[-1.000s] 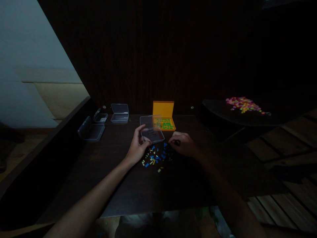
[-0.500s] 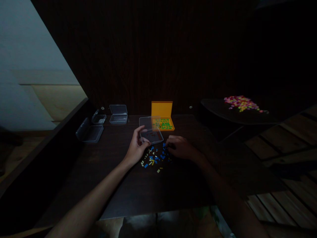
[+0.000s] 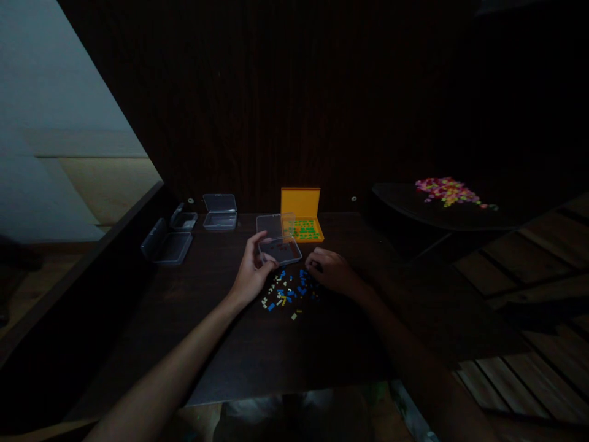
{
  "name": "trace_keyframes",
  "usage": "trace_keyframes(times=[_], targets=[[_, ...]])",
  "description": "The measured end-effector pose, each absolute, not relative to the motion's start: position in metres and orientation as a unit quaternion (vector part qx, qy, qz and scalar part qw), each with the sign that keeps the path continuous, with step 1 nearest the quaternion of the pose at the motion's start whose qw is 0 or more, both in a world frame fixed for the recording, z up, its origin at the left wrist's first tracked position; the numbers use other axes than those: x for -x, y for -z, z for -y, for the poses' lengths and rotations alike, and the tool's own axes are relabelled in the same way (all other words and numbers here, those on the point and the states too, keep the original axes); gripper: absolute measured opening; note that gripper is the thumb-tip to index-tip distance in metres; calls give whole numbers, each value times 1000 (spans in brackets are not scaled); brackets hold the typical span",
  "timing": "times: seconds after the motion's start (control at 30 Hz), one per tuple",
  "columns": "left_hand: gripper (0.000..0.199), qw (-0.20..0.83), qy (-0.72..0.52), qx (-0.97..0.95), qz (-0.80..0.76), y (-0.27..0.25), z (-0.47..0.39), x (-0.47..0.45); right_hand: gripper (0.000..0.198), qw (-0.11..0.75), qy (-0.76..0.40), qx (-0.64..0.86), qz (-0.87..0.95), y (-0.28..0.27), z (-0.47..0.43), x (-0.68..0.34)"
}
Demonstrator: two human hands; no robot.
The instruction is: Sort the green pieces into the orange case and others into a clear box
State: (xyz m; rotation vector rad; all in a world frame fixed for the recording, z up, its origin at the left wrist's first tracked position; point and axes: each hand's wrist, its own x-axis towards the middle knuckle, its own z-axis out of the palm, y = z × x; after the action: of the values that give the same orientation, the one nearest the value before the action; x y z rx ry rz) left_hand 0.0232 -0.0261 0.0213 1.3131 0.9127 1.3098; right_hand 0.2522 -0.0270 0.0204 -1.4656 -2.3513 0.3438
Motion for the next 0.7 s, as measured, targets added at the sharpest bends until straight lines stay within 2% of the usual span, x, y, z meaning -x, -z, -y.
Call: trace_keyframes(times=[0.2, 0.7], targets=[[63, 513, -546, -545, -376, -23, 27, -24, 11, 204, -132, 501, 831, -19, 28, -252], [63, 522, -539, -541, -379, -23, 27, -25, 7, 199, -164, 477, 840, -19, 27, -252]])
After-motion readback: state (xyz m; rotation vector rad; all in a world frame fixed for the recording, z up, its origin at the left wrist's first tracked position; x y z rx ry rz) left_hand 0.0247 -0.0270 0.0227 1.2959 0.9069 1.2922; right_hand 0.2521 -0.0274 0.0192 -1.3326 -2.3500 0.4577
